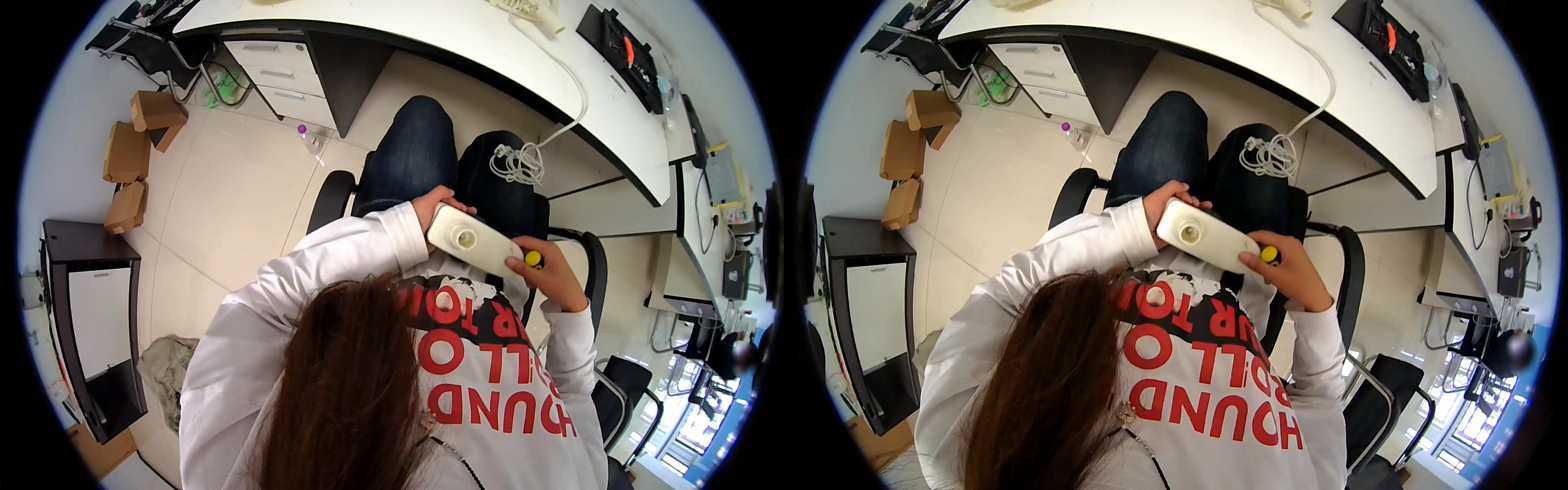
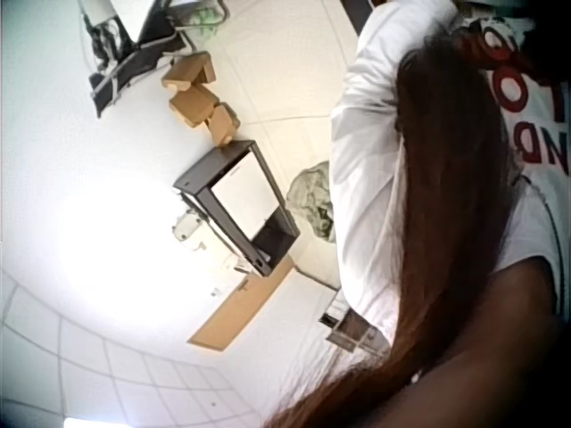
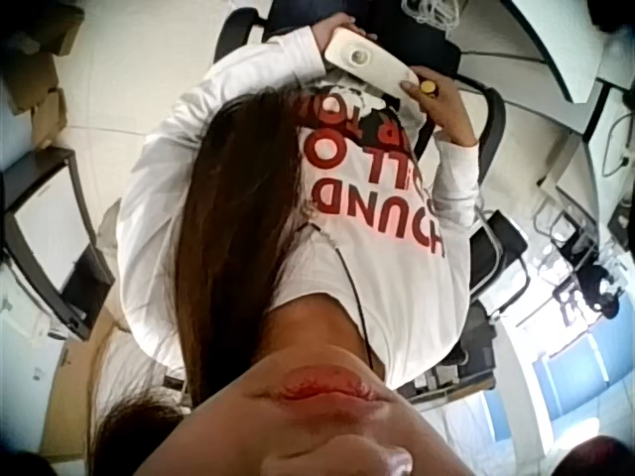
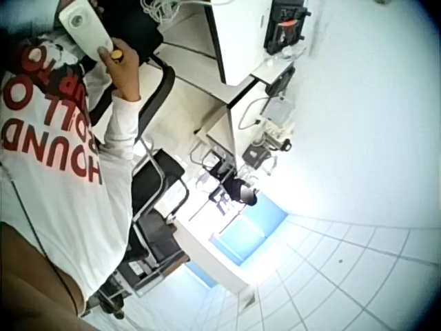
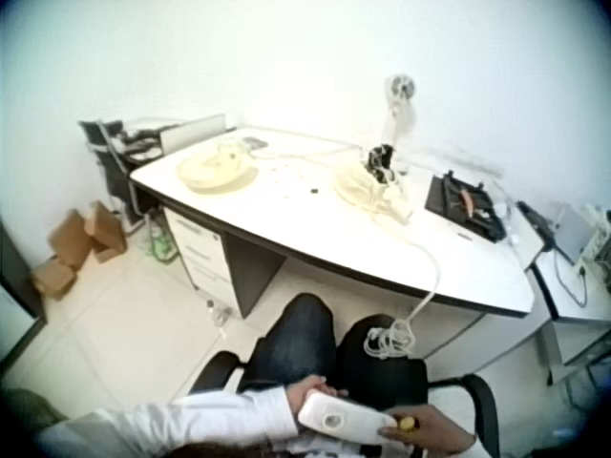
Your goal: The person assembles a small white fan by attaching the base to the motor housing and securing it with screws. They use a screwdriver to tighten the screws and connect the power cord to the motor.
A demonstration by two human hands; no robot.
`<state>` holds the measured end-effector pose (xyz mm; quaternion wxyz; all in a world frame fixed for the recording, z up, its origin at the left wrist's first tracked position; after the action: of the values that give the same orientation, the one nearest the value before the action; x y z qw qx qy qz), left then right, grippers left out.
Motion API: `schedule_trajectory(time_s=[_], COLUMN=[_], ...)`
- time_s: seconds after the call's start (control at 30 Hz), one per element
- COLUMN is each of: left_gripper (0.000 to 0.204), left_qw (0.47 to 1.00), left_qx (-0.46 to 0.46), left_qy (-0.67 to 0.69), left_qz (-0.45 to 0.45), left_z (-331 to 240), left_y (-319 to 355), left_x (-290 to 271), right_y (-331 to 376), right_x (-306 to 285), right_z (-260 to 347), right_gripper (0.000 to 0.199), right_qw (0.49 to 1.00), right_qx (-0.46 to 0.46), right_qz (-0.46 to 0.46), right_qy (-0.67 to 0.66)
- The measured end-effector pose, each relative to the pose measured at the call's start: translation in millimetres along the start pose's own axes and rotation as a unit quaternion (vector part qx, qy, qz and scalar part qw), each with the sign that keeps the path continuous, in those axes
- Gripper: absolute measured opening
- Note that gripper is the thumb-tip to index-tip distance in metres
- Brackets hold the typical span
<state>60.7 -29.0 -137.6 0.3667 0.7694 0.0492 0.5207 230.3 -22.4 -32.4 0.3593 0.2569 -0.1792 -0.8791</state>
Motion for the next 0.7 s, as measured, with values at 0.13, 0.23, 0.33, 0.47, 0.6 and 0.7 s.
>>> schedule_trajectory(time_s=[0.13, 0.23, 0.33, 0.47, 0.6, 0.7], left_gripper=[0.028, 0.029, 0.030, 0.034, 0.031, 0.029], left_qw=[0.997, 0.997, 0.996, 0.994, 0.995, 0.993], left_qx=[-0.014, 0.002, -0.018, 0.018, -0.038, -0.058], left_qy=[0.018, 0.014, 0.028, -0.018, 0.037, 0.063], left_qz=[0.076, 0.076, 0.087, 0.106, 0.089, 0.079], left_z=[8, 6, 7, 0, 4, 8], left_y=[5, -8, -10, -15, -9, -10], left_x=[9, -7, -6, -6, -3, -4], right_y=[-1, -5, 2, -3, 2, 2], right_x=[2, -2, 6, 4, 7, 7], right_z=[-6, -6, -2, 0, 11, 10], right_gripper=[0.029, 0.028, 0.027, 0.027, 0.029, 0.030], right_qw=[1.000, 0.999, 0.999, 0.989, 0.999, 0.999], right_qx=[-0.015, -0.034, -0.039, -0.114, -0.040, -0.025], right_qz=[-0.012, -0.028, 0.020, 0.012, 0.030, 0.032], right_qy=[0.004, 0.021, -0.020, 0.089, 0.015, -0.012])
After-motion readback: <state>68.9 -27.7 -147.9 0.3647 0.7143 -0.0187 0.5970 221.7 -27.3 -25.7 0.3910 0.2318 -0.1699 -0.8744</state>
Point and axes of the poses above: each hand's wrist, its own y-axis away from the middle knuckle, its own x-axis out of the palm, z = x × y, the point moved 6 cm from there along -y, towards the middle knuckle, and after that the axes turned 4 degrees about y, right-handed, at the moved point
